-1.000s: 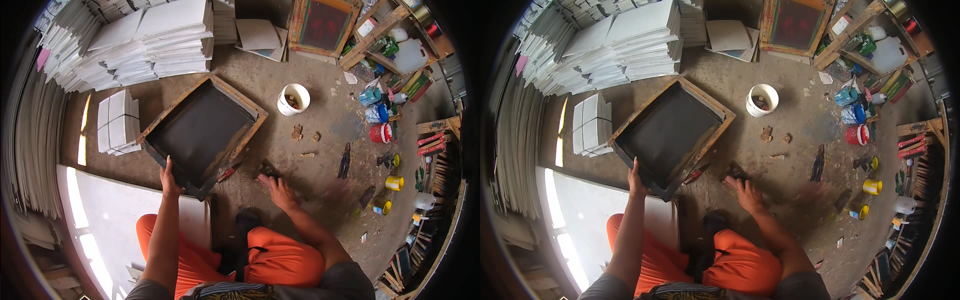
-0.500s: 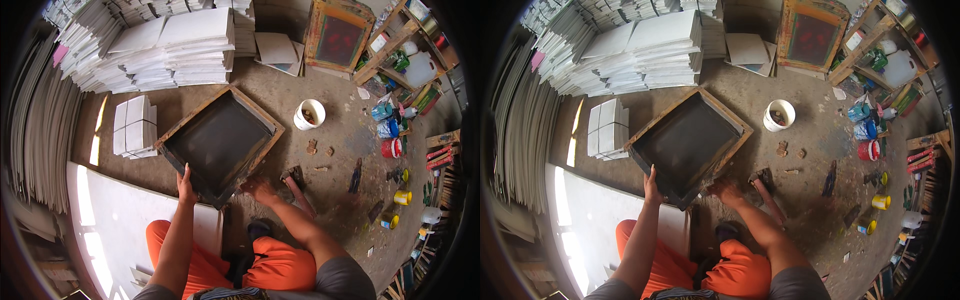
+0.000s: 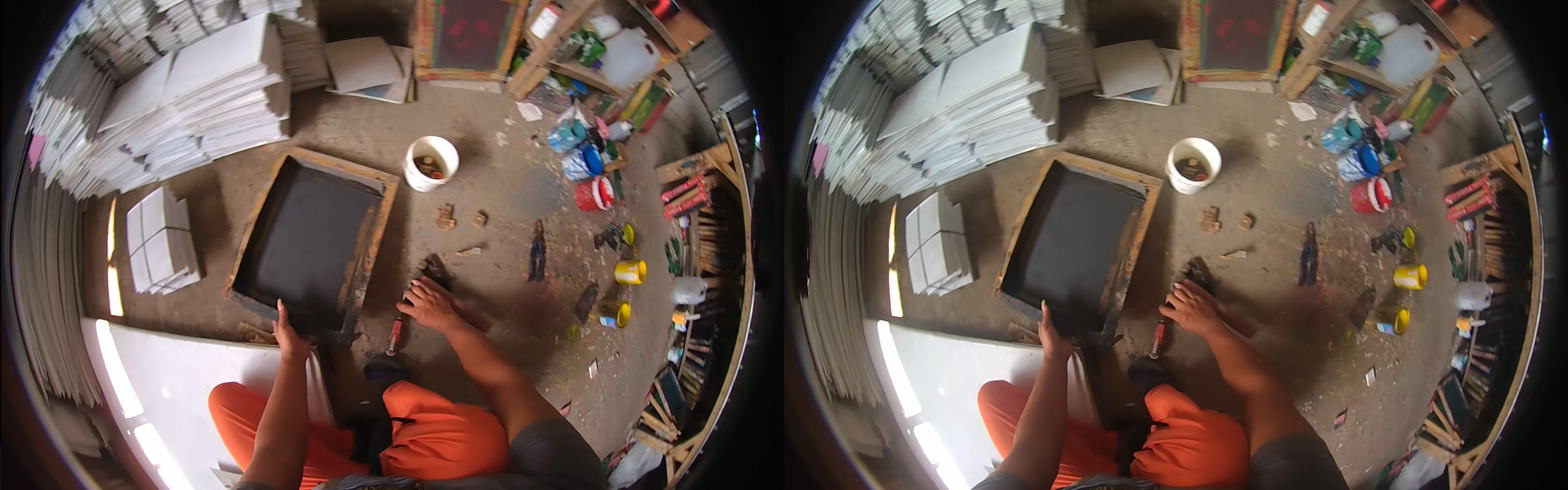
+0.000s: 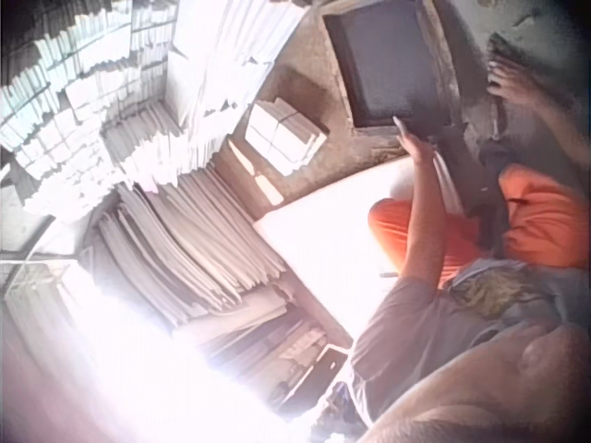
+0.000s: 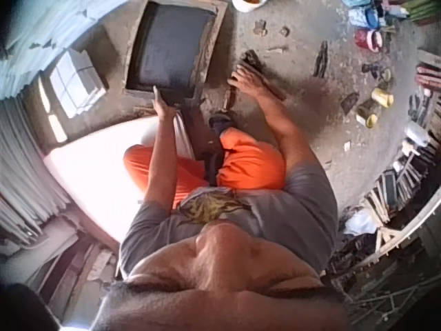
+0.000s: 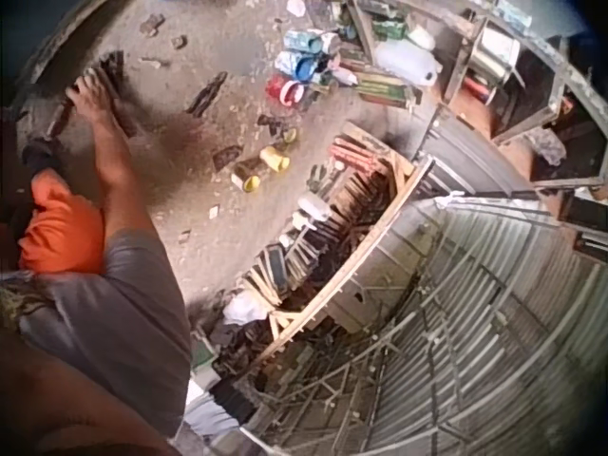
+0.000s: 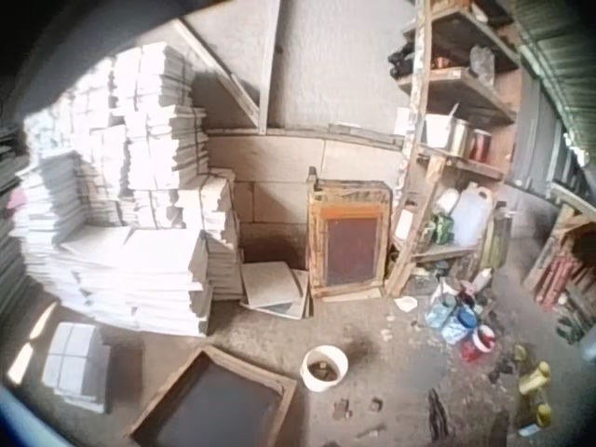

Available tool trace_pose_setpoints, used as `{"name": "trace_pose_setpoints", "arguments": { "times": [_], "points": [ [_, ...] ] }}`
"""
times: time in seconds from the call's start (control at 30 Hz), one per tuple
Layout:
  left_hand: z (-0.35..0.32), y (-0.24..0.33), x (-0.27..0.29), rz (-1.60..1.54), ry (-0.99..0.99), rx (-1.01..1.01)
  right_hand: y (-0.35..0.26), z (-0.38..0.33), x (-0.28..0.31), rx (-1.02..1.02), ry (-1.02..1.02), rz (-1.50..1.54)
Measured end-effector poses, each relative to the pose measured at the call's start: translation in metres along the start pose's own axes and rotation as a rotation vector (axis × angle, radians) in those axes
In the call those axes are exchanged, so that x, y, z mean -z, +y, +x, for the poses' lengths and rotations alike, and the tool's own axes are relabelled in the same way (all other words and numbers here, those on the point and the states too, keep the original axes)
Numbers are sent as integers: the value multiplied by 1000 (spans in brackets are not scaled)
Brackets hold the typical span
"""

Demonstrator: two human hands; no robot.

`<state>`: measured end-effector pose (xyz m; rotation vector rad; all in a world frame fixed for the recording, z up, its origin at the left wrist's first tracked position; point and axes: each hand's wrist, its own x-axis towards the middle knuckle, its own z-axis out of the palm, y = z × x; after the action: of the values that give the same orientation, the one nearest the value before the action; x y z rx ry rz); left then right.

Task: The person sits on the floor and cleans a wooden screen frame with a cloth. They then use a utility knife to scrape and remove old material from the frame's edges and corners. Finally, they use a blue scraper tool to further clean the frame surface.

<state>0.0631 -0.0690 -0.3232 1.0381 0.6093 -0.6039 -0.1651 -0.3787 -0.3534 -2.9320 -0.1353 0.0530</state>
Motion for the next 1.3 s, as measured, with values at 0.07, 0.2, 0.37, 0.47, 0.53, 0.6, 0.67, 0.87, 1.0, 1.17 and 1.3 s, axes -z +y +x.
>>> {"name": "trace_pose_setpoints", "arguments": {
  "times": [0.07, 0.2, 0.37, 0.47, 0.53, 0.6, 0.67, 0.87, 1.0, 1.17, 1.3],
  "points": [
    [15, -17, 20, -11, -187, 94, 14, -10, 10, -12, 30, 44],
    [2, -35, 10, 359, 23, 171, 49, -39, 35, -220, 358, -116],
    [8, -60, 8, 682, 20, 256, 131, -89, 43, -1332, 459, -78],
    [-2, -63, -14, 883, 43, 248, 174, -127, 39, -1696, 382, -39],
    [-2, -69, -17, 913, 5, 271, 192, -144, 32, -1789, 343, -63],
    [0, -75, -14, 905, 18, 284, 207, -151, 33, -1793, 273, -7],
    [-10, -74, -27, 905, 52, 274, 221, -163, 17, -1724, 222, -132],
    [13, -91, -36, 963, -1, 222, 296, -283, -36, -1679, 688, 357],
    [-17, -65, -12, 976, 152, 234, 240, -158, 13, -1696, 184, 523],
    [-39, -40, -12, 915, 100, 143, 182, -99, 69, -1533, 458, 999],
    [-50, -2, 2, 1157, 59, -317, 71, -6, 115, -963, 278, 1210]
  ]
}}
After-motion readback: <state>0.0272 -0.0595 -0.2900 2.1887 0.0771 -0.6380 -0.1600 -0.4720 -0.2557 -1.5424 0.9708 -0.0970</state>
